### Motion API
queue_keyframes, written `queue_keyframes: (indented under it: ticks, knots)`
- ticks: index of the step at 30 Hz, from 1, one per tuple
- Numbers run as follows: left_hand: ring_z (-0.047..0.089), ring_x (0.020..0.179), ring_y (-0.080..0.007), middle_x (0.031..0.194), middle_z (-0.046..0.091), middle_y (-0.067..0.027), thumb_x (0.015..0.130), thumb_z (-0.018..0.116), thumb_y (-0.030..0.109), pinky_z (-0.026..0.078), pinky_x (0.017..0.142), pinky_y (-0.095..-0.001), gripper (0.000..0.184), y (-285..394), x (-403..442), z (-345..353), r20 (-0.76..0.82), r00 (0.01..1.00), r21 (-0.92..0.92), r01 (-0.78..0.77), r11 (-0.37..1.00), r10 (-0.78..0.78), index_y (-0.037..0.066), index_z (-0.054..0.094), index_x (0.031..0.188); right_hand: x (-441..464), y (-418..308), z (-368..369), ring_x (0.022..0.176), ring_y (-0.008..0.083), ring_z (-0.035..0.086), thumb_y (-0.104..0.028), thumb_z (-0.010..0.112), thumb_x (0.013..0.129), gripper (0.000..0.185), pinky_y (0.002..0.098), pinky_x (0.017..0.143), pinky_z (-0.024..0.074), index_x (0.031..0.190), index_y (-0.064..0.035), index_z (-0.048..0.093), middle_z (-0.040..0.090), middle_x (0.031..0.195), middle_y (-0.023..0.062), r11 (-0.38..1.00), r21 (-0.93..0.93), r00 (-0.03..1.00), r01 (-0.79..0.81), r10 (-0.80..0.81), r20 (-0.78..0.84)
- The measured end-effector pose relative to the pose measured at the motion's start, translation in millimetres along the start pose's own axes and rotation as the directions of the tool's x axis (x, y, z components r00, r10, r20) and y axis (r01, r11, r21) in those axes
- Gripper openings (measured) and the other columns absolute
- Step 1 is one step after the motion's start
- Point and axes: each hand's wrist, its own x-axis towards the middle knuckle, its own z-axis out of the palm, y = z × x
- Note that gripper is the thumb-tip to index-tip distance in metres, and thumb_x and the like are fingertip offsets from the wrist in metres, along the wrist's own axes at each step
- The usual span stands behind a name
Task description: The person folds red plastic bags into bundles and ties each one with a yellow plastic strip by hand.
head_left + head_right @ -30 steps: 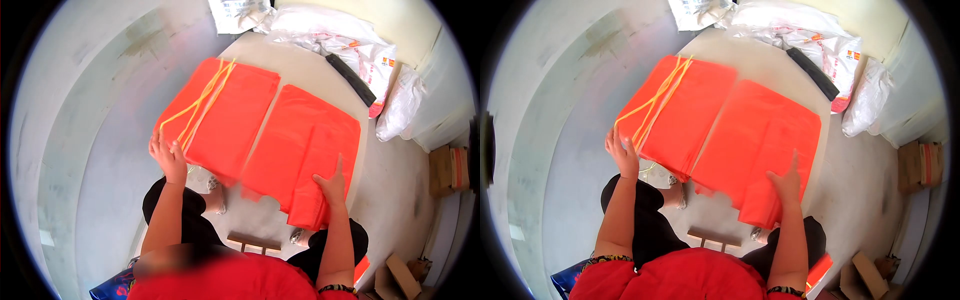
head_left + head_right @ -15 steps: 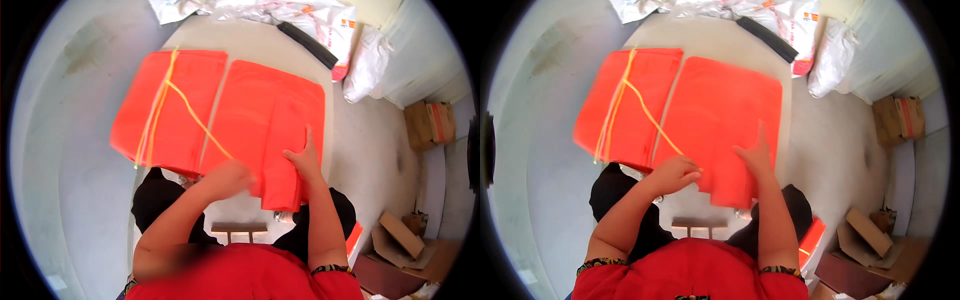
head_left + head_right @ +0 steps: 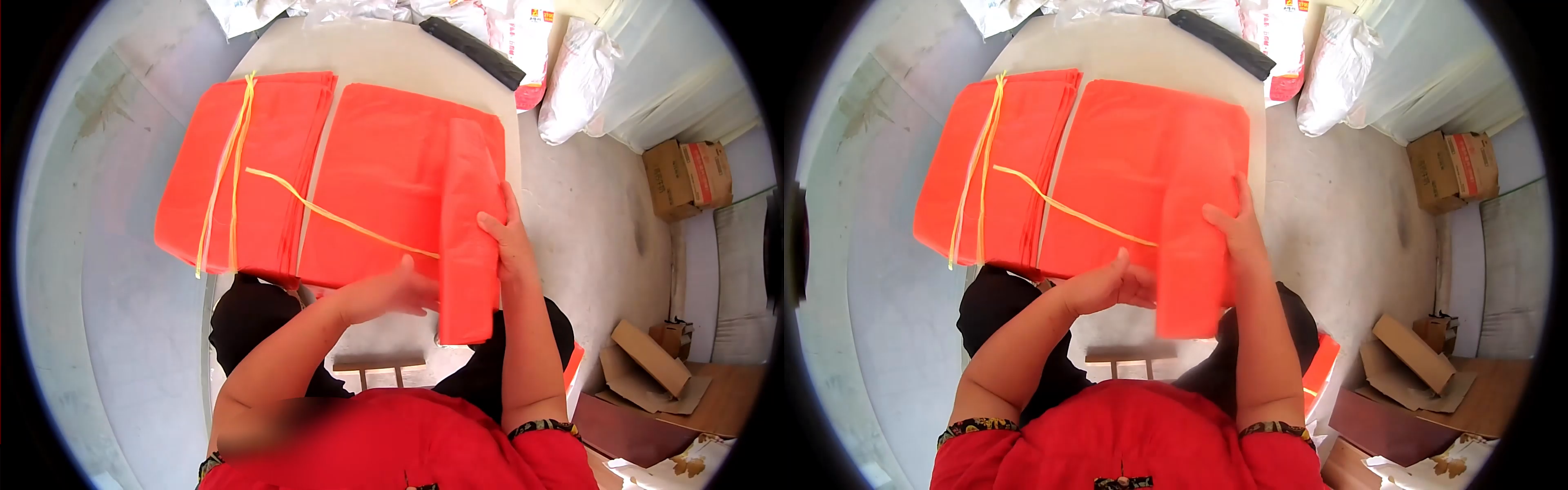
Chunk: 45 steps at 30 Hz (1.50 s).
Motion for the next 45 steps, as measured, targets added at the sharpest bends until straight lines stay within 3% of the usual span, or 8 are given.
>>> queue_keyframes:
  ticks: [2,7,10,16,22,31,37,45]
  knots:
    - [0.062,0.125,-0.0247,0.137,0.063,-0.0095,0.105,0.05,0.062,0.05,0.107,-0.04,0.073,7,-1,-8,-0.056,0.993,0.009,-0.106,0.994,0.106,0.002,0.053,0.147,-3,5,13,0.138,0.0258,0.051,-0.007,0.082,0.085,0.104,0.038,0.11,0.0493,0.167,-0.0048,0.018,0.039,0.16,0.019,0.996,-0.075,0.998,0.055,-0.054,0.021]
    - [0.062,0.123,-0.0223,0.146,0.053,-0.0119,0.093,0.077,0.014,0.055,0.102,-0.0415,0.082,-9,-5,-21,-0.467,0.84,0.368,-0.1,0.925,0.276,0.002,0.029,0.158,-3,66,41,0.142,0.0254,0.047,-0.006,0.083,0.084,0.108,0.0392,0.113,0.0471,0.168,-0.0054,0.014,0.034,0.164,0.0168,0.952,-0.25,0.984,0.179,-0.174,0.043]
    - [0.061,0.125,-0.0236,0.144,0.053,-0.0149,0.087,0.072,-0.003,0.056,0.1,-0.0423,0.082,-5,-18,-10,-0.637,0.755,0.179,-0.048,0.983,0.153,0.004,0.03,0.157,-14,66,59,0.139,0.0242,0.05,-0.01,0.081,0.088,0.103,0.0387,0.111,0.0479,0.167,-0.0026,0.015,0.041,0.159,0.0168,0.956,-0.268,0.989,0.12,-0.09,0.121]
    - [0.058,0.13,-0.027,0.147,0.05,-0.0177,0.086,0.066,-0.007,0.055,0.102,-0.0421,0.083,5,-39,-27,-0.662,0.732,0.199,-0.033,0.979,0.159,0.007,0.026,0.157,-4,71,31,0.122,0.0355,0.064,-0.017,0.063,0.1,0.072,0.0409,0.1,0.0523,0.162,-0.0092,0.029,0.063,0.133,0.0247,0.832,-0.554,0.985,0.02,0.079,0.155]
    - [0.057,0.131,-0.0264,0.149,0.047,-0.0167,0.083,0.067,-0.009,0.052,0.106,-0.0404,0.091,0,-29,-28,-0.615,0.753,0.237,-0.106,0.966,0.234,0.007,0.022,0.16,-15,70,11,0.093,0.0317,0.071,-0.01,0.067,0.096,0.021,0.0413,0.08,0.0565,0.116,-0.0036,0.063,0.069,0.108,0.0121,0.265,-0.861,0.892,0.435,-0.262,0.37]
    - [0.061,0.125,-0.0284,0.144,0.051,-0.0214,0.082,0.068,-0.002,0.055,0.098,-0.0385,0.099,-9,7,-19,-0.564,0.75,0.435,-0.085,0.896,0.345,0.008,0.014,0.164,-8,62,-15,0.087,0.0358,0.065,-0.009,0.063,0.094,0.006,0.0473,0.073,0.0537,0.099,-0.006,0.064,0.064,0.094,0.0113,-0.071,-0.892,0.814,0.445,-0.382,0.437]
    - [0.063,0.121,-0.0377,0.139,0.057,-0.0238,0.082,0.074,0.015,0.053,0.099,-0.0427,0.099,13,-3,-7,-0.519,0.717,0.854,0.415,0.314,0.465,0.015,0.022,0.166,-7,52,-29,0.092,0.0361,0.067,-0.006,0.057,0.089,0.008,0.0481,0.075,0.0549,0.094,-0.0059,0.063,0.066,0.092,0.0143,-0.061,-0.93,0.879,0.362,-0.31,0.363]
    - [0.065,0.103,-0.0333,0.117,0.058,-0.0173,0.084,0.077,0.028,0.056,0.088,-0.0436,0.083,19,-6,-4,-0.501,0.761,0.855,0.509,0.098,0.412,0.022,0.044,0.16,-15,9,-31,0.085,0.033,0.066,-0.017,0.063,0.099,0.019,0.0466,0.072,0.0523,0.087,-0.005,0.07,0.071,0.093,0.0115,-0.057,-0.982,0.984,0.178,0.011,0.178]
